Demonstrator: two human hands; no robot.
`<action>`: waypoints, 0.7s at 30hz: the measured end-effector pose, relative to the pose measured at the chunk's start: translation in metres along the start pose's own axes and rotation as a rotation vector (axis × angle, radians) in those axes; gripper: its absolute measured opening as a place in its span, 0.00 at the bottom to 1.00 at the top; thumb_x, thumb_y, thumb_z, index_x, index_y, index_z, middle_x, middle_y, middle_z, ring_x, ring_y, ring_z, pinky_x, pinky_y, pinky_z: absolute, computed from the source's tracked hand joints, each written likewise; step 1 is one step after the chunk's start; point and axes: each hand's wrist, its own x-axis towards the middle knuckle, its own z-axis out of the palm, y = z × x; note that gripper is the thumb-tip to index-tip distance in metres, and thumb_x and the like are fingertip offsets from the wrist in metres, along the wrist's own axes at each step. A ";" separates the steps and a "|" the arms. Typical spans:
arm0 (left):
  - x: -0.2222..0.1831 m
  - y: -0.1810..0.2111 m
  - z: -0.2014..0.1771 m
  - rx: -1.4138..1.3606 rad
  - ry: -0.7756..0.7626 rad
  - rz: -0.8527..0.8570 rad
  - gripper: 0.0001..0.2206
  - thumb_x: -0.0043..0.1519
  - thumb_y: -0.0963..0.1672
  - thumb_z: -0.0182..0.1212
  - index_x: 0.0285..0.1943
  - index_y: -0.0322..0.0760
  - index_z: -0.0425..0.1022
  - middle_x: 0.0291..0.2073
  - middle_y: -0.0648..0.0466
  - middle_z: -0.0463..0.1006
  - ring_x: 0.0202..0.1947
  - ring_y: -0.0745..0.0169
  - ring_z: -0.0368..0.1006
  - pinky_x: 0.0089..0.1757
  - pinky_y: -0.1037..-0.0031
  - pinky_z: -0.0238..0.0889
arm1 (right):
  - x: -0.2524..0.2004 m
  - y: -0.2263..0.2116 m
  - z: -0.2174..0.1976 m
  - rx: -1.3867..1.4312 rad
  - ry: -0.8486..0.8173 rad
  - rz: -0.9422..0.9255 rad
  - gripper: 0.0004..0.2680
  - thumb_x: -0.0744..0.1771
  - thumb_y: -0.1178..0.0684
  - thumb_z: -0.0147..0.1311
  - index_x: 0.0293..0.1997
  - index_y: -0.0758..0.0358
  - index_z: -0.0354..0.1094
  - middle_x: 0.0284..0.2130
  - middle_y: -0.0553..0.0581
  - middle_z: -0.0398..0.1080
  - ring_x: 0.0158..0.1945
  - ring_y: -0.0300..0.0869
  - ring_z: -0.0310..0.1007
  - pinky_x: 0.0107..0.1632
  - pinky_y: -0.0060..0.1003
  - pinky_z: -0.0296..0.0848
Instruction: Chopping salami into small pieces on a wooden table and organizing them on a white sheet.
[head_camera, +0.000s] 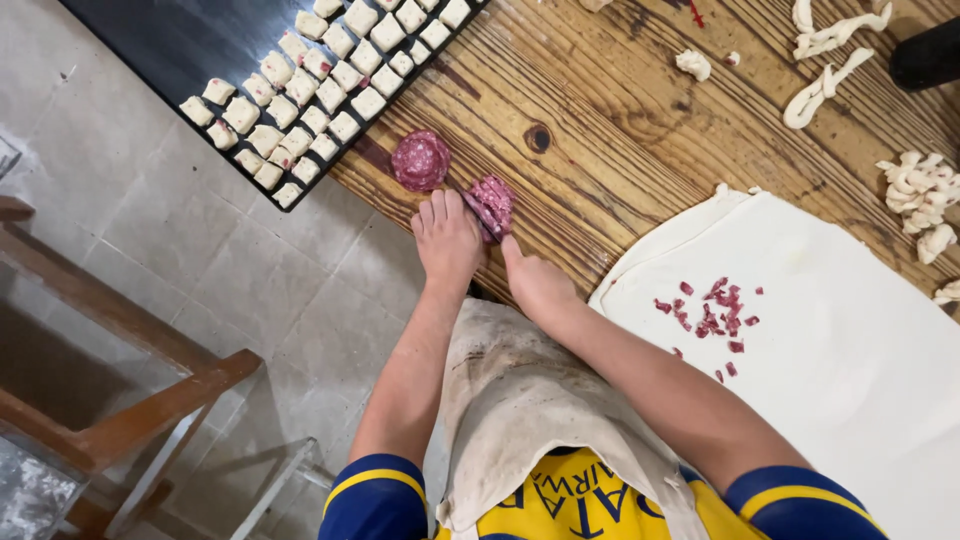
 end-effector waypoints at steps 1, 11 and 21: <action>0.002 0.001 -0.003 0.001 -0.002 -0.001 0.08 0.58 0.47 0.52 0.41 0.43 0.68 0.35 0.54 0.65 0.37 0.54 0.66 0.40 0.66 0.61 | -0.019 0.002 -0.002 0.000 -0.002 0.000 0.16 0.69 0.57 0.27 0.67 0.60 0.46 0.44 0.76 0.74 0.51 0.69 0.75 0.53 0.64 0.72; 0.003 0.001 -0.004 0.014 0.009 -0.039 0.05 0.58 0.47 0.52 0.37 0.46 0.67 0.33 0.55 0.65 0.36 0.53 0.66 0.39 0.65 0.60 | 0.000 -0.011 -0.013 -0.088 0.128 -0.107 0.17 0.69 0.62 0.28 0.66 0.65 0.48 0.41 0.78 0.74 0.50 0.70 0.76 0.52 0.63 0.74; -0.016 -0.015 -0.007 -0.045 -0.065 -0.127 0.08 0.61 0.48 0.50 0.42 0.43 0.67 0.38 0.54 0.67 0.40 0.53 0.67 0.42 0.65 0.60 | -0.084 -0.003 -0.021 -0.106 -0.063 0.058 0.10 0.70 0.57 0.30 0.55 0.62 0.53 0.44 0.78 0.74 0.52 0.71 0.74 0.55 0.63 0.72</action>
